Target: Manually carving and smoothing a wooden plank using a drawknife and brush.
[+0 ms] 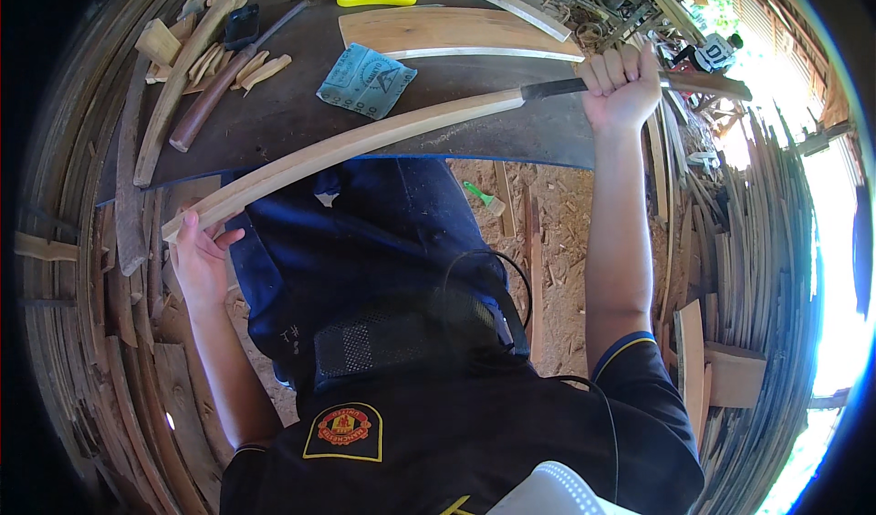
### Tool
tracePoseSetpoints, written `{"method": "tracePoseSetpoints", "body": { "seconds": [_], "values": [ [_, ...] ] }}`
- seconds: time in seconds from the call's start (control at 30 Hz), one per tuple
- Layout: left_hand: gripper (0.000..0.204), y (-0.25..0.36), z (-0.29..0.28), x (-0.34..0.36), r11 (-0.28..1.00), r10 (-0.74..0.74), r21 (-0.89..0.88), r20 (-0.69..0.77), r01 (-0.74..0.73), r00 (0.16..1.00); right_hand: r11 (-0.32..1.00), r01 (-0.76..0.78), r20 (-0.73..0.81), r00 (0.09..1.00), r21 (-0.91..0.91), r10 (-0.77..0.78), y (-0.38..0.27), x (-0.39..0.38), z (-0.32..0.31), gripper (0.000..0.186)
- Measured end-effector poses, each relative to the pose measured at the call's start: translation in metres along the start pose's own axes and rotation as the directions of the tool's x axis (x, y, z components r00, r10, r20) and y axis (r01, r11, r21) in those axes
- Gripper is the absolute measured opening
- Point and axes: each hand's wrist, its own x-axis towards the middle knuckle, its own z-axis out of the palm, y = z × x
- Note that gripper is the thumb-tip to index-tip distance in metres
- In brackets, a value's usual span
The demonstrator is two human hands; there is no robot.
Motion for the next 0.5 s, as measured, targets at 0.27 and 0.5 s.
{"method": "tracePoseSetpoints", "body": {
  "seconds": [0.27,0.5],
  "values": [
    [0.035,0.012,0.011,-0.001,0.995,-0.016,0.100,0.107,0.005,0.994,0.997,-0.049,-0.060,0.997,0.062,0.053,0.005,0.017,-0.023,0.046],
    [0.036,0.007,0.014,-0.001,0.996,-0.022,0.084,-0.096,0.030,0.995,0.986,-0.072,0.032,0.997,0.149,0.068,0.045,-0.002,0.032,0.046]
  ]
}}
